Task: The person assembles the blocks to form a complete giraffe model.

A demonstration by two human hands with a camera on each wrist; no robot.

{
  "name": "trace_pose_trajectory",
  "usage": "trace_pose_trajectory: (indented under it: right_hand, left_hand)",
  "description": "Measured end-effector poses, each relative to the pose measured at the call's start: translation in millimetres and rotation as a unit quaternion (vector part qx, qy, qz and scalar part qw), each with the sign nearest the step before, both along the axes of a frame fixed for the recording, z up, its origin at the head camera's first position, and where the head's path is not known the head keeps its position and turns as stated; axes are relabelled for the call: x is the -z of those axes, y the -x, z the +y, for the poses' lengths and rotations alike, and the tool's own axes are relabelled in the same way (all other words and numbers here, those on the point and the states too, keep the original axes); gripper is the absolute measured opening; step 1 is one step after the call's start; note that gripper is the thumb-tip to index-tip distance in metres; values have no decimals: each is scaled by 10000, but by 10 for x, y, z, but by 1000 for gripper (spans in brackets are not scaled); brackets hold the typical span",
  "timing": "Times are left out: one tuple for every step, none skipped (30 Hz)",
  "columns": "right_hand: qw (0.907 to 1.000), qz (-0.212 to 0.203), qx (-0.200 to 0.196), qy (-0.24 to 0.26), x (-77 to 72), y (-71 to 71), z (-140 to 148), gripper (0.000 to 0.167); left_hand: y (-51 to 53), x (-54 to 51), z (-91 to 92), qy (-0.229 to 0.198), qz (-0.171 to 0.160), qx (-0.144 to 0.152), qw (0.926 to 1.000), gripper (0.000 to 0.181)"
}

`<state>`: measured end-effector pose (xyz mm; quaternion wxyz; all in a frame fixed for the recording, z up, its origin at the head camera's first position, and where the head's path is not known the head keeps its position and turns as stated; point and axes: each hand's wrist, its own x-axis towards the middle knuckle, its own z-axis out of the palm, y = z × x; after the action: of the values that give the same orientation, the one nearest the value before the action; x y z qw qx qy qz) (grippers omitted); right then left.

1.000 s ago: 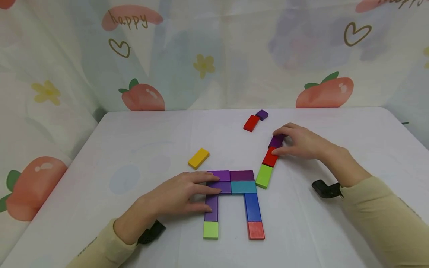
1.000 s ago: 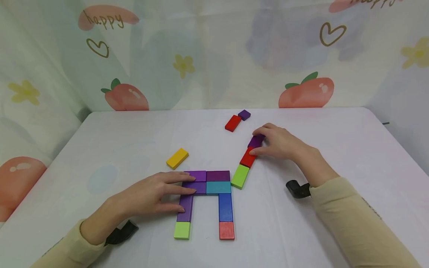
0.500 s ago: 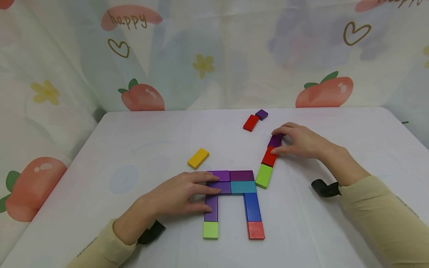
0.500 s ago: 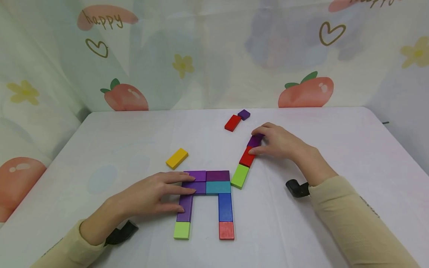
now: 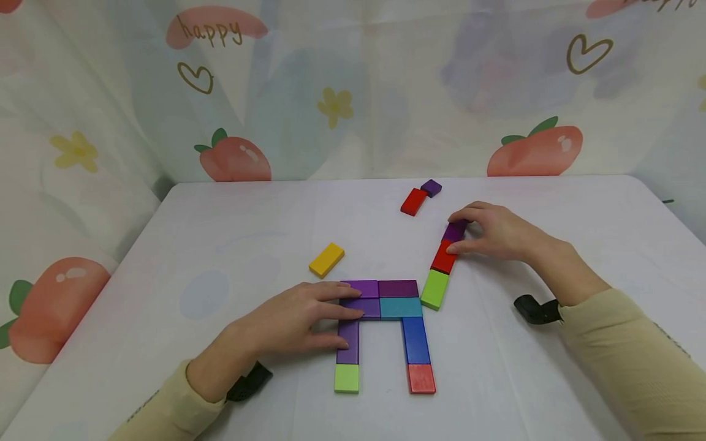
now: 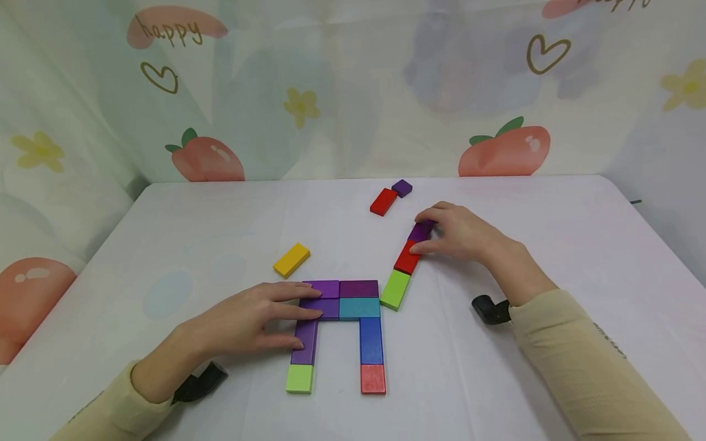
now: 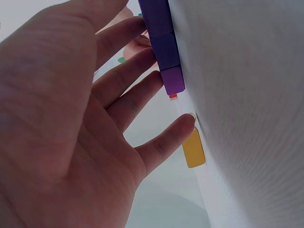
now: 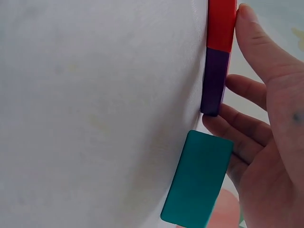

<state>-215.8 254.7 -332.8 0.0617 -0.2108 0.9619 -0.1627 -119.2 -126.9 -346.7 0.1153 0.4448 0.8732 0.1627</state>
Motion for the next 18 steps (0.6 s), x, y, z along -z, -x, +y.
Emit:
trace_pose_trajectory:
  right_hand:
    - [10000, 5, -1, 7, 2, 0, 1, 62]
    - [10000, 12, 3, 17, 5, 0, -1, 62]
    - [10000, 15, 3, 26, 7, 0, -1, 62]
    - [10000, 13, 11, 39, 9, -1, -3, 61]
    - [10000, 14, 15, 54, 11, -3, -5, 61]
    - [10000, 13, 15, 62, 11, -3, -4, 60]
    - [10000, 12, 15, 71, 12, -4, -5, 60]
    - [10000, 11, 15, 79, 12, -4, -6, 60]
    - [10000, 10, 14, 81, 13, -6, -6, 60]
    - [10000, 12, 13, 83, 14, -6, -6, 60]
    - [10000, 19, 4, 77, 14, -6, -3, 61]
    - [10000, 23, -3, 72, 14, -5, 1, 61]
    - [10000, 28, -1, 76, 16, -8, -1, 61]
    - [10000, 37, -6, 79, 17, -9, -1, 60]
    - [10000, 44, -4, 83, 19, -12, -3, 60]
    - [10000, 46, -6, 87, 19, -14, -3, 60]
    - [9999, 48, -2, 94, 20, -17, -6, 59]
    - [9999, 49, 5, 100, 21, -21, -10, 59]
  left_hand:
    - [0, 1, 0, 1, 0, -1, 10000, 49]
    - [0, 3, -1, 4, 2, -8, 10000, 49]
    - [0, 5, -2, 2, 4, -9, 10000, 49]
    - [1, 4, -1, -6, 5, -5, 10000, 49]
    - [2, 5, -1, -16, 7, 4, 10000, 49]
    - [2, 6, -2, -27, 14, 12, 10000, 49]
    - [2, 7, -4, -38, 18, 24, 10000, 49]
    - [1, 5, -6, -49, 24, 33, 10000, 49]
    - [0, 4, -7, -61, 31, 44, 10000, 49]
    - [-1, 3, -8, -64, 28, 46, 10000, 49]
    - [-2, 2, -9, -61, 27, 45, 10000, 49]
    - [-3, 2, -8, -61, 29, 45, 10000, 49]
    - [-3, 1, -7, -47, 24, 43, 10000, 49]
    - [-4, -1, -6, -38, 24, 42, 10000, 50]
    - [-4, -1, -5, -21, 19, 39, 10000, 50]
    - [-4, -2, -5, -3, 9, 29, 10000, 50]
    - [-4, -4, -3, 4, 5, 25, 10000, 50]
    - [-4, -6, -1, 13, 4, 20, 10000, 50]
